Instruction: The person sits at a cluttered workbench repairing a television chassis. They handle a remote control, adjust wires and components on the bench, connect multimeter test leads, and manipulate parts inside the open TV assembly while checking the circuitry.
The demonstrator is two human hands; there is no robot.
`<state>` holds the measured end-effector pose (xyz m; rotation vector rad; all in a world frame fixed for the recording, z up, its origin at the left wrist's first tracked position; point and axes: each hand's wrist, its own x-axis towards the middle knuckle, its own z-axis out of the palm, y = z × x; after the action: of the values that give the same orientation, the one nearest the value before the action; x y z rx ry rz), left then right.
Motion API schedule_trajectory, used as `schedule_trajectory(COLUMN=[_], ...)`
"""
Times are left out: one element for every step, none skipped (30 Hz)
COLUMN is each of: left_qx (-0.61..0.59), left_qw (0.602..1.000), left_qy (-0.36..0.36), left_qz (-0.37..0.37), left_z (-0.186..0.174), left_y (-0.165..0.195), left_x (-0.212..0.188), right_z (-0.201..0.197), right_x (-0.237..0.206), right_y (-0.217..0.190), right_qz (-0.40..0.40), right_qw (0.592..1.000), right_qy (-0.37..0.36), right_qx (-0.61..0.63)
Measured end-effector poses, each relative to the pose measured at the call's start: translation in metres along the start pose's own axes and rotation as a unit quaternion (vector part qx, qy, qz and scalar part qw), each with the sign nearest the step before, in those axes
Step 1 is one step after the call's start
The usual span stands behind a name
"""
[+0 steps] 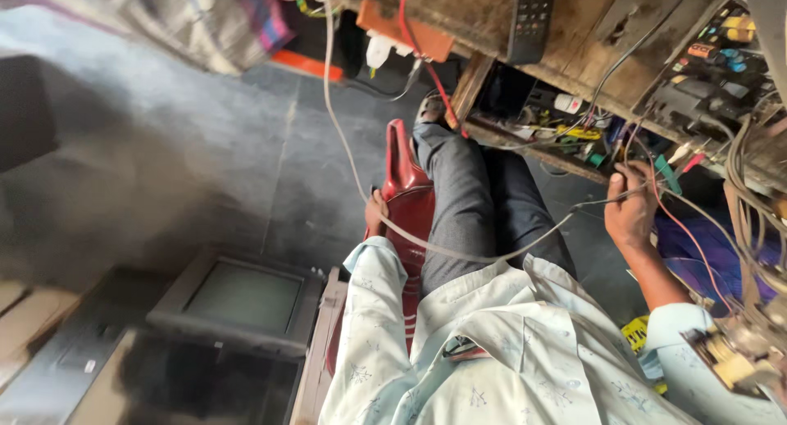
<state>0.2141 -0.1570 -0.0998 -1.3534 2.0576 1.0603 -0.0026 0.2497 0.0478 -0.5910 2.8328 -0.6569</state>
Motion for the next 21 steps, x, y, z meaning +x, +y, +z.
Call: schedule_trajectory(left_qx=[-0.056,-0.075,-0.094,-0.114,-0.173,-0.232,-0.289,-0.332,-0.375,-0.406,-0.437,-0.454,-0.471,-0.461,-0.451,-0.42,-0.389,-0.325,-0.26,-0.141,-0.019], left_qw=[0.998,0.996,0.995,0.992,0.984,0.972,0.957,0.943,0.927,0.914,0.899,0.89,0.881,0.886,0.891,0.906,0.92,0.942,0.957,0.98,0.987], left_qy=[0.017,0.005,-0.005,-0.014,-0.016,-0.018,-0.023,-0.021,-0.022,-0.014,-0.011,-0.018,-0.029,-0.037,-0.043,-0.04,-0.035,-0.007,0.021,0.075,0.128], left_qz=[-0.032,-0.04,-0.046,-0.05,-0.044,-0.037,-0.03,-0.025,-0.017,-0.009,0.002,0.023,0.041,0.027,0.017,0.023,0.032,0.084,0.129,0.116,0.093], left_z=[-0.005,-0.011,-0.017,-0.022,-0.029,-0.034,-0.039,-0.044,-0.046,-0.05,-0.052,-0.054,-0.056,-0.058,-0.064,-0.069,-0.078,-0.089,-0.097,-0.111,-0.117], left_y=[-0.002,-0.002,-0.001,0.001,0.005,0.009,0.012,0.016,0.022,0.026,0.033,0.041,0.047,0.053,0.055,0.052,0.043,0.026,0.003,-0.024,-0.056], left_x=[-0.014,-0.027,-0.038,-0.049,-0.059,-0.069,-0.08,-0.088,-0.095,-0.102,-0.107,-0.109,-0.113,-0.116,-0.12,-0.129,-0.142,-0.159,-0.177,-0.203,-0.222], right_z=[-0.009,-0.019,-0.028,-0.036,-0.043,-0.049,-0.055,-0.059,-0.062,-0.065,-0.067,-0.069,-0.07,-0.07,-0.069,-0.066,-0.063,-0.06,-0.055,-0.055,-0.051], right_x=[-0.009,-0.018,-0.027,-0.034,-0.041,-0.048,-0.055,-0.062,-0.069,-0.076,-0.082,-0.088,-0.093,-0.096,-0.099,-0.102,-0.104,-0.107,-0.112,-0.115,-0.123], right_y=[-0.007,-0.012,-0.018,-0.021,-0.024,-0.026,-0.026,-0.026,-0.024,-0.021,-0.016,-0.01,-0.003,0.005,0.013,0.021,0.03,0.037,0.044,0.05,0.054], right_qz=[0.0,0.013,0.024,0.036,0.035,0.036,0.038,0.043,0.049,0.057,0.059,0.063,0.082,0.102,0.122,0.14,0.127,0.113,0.1,0.121,0.141], right_qw=[1.0,0.999,0.999,0.998,0.997,0.997,0.996,0.994,0.991,0.988,0.992,0.994,0.99,0.983,0.971,0.955,0.938,0.916,0.892,0.881,0.869], right_qy=[0.007,0.005,0.005,0.006,0.002,-0.002,-0.007,-0.005,0.0,0.003,0.013,0.027,0.034,0.042,0.057,0.073,0.099,0.122,0.138,0.135,0.123], right_qx=[0.022,0.034,0.046,0.058,0.066,0.073,0.078,0.102,0.124,0.144,0.114,0.081,0.113,0.145,0.197,0.25,0.308,0.364,0.419,0.438,0.458])
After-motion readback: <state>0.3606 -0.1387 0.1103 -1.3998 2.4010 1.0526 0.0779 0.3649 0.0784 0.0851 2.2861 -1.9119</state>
